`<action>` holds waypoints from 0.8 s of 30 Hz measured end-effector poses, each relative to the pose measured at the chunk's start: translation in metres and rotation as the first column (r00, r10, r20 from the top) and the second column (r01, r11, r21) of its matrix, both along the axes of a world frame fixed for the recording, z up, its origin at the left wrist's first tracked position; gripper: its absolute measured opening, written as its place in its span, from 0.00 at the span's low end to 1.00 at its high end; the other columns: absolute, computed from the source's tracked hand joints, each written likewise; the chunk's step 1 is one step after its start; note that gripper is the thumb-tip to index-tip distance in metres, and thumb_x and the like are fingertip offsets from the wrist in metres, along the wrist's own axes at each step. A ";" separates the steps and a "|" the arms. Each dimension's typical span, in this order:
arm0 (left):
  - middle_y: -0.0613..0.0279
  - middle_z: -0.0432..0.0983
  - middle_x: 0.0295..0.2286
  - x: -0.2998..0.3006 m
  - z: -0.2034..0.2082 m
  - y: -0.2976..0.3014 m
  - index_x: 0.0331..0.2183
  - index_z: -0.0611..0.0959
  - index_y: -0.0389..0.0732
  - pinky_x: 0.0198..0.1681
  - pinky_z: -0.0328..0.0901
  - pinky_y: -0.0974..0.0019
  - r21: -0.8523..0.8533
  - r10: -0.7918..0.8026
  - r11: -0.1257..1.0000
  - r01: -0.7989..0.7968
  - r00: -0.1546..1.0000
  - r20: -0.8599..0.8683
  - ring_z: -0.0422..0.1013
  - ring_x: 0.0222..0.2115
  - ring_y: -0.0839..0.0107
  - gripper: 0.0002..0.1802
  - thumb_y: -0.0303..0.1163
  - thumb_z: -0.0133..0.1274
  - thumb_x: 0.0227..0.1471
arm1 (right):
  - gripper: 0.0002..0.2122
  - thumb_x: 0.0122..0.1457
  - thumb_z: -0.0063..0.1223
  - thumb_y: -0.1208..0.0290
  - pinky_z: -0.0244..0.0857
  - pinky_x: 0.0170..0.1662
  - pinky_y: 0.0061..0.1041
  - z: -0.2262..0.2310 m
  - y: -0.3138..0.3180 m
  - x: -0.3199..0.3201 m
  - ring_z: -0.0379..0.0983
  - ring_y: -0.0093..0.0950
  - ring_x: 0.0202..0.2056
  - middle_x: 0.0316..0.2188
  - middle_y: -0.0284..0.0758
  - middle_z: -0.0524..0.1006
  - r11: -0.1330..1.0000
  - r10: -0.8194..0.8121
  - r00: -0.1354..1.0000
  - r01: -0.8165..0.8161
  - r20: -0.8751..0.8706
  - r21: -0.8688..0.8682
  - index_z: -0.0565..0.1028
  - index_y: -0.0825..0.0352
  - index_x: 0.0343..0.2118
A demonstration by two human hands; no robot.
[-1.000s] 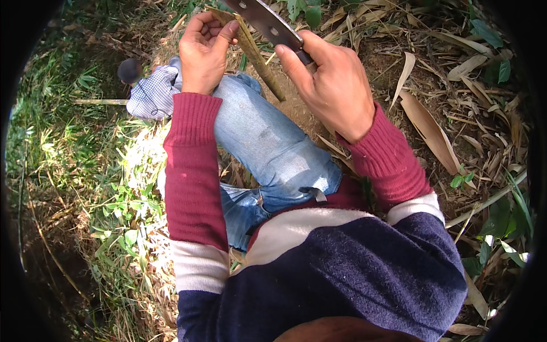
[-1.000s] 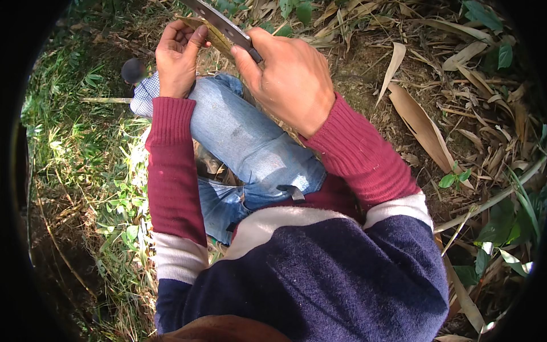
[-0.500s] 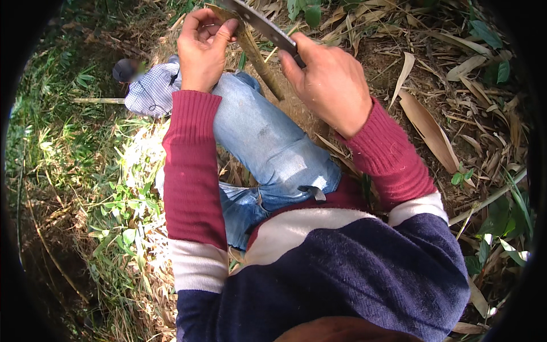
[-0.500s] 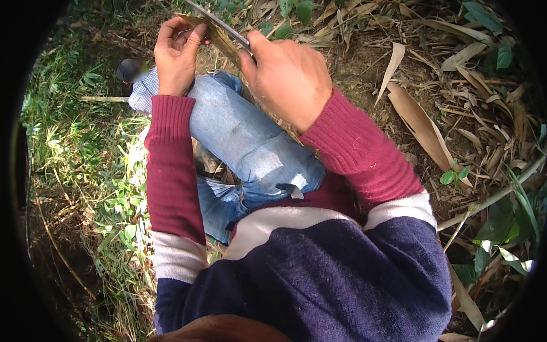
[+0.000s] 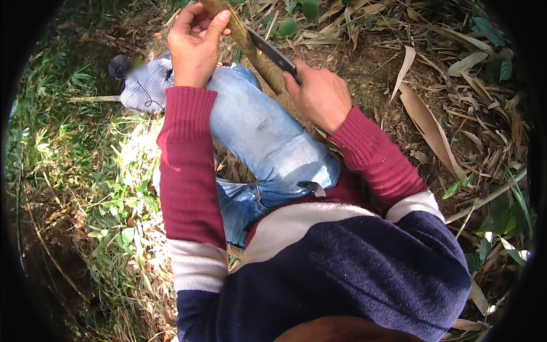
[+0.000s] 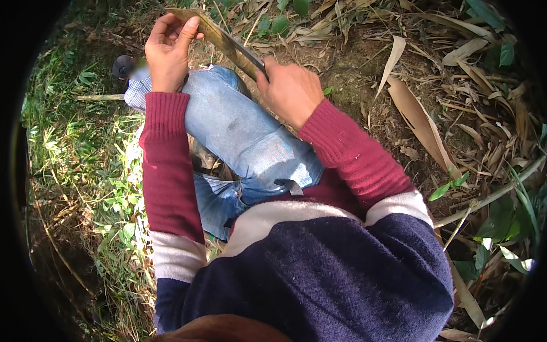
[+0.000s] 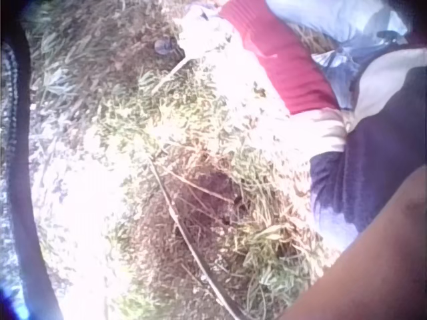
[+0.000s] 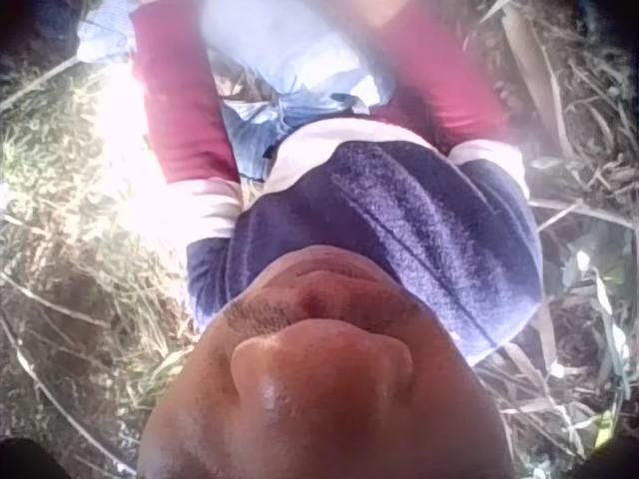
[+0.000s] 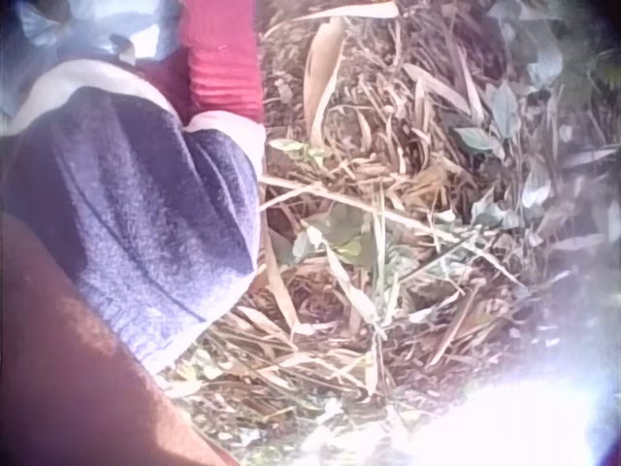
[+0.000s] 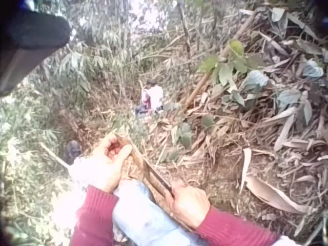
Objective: The person sits on the ground in a bamboo grove and uses a large knife to shave and split a long bamboo pole. They repeatedly scrape the surface to smooth it and then split the pole lengthwise into thinner strips.
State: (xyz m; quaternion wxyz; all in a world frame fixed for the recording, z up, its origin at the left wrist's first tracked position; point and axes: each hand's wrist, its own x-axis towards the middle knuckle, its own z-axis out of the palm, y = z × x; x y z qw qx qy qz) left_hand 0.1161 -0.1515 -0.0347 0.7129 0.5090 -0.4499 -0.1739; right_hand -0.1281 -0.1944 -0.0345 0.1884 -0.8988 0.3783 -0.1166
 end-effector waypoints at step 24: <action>0.58 0.82 0.36 -0.001 0.006 0.003 0.44 0.80 0.29 0.38 0.76 0.71 0.081 0.005 0.997 -0.001 0.999 -0.048 0.77 0.34 0.75 0.12 0.23 0.62 0.60 | 0.16 0.67 0.57 0.58 0.66 0.27 0.31 0.008 -0.039 -0.012 0.75 0.26 0.19 0.18 0.37 0.76 0.879 -0.131 0.866 -0.124 0.483 0.461 0.82 0.68 0.40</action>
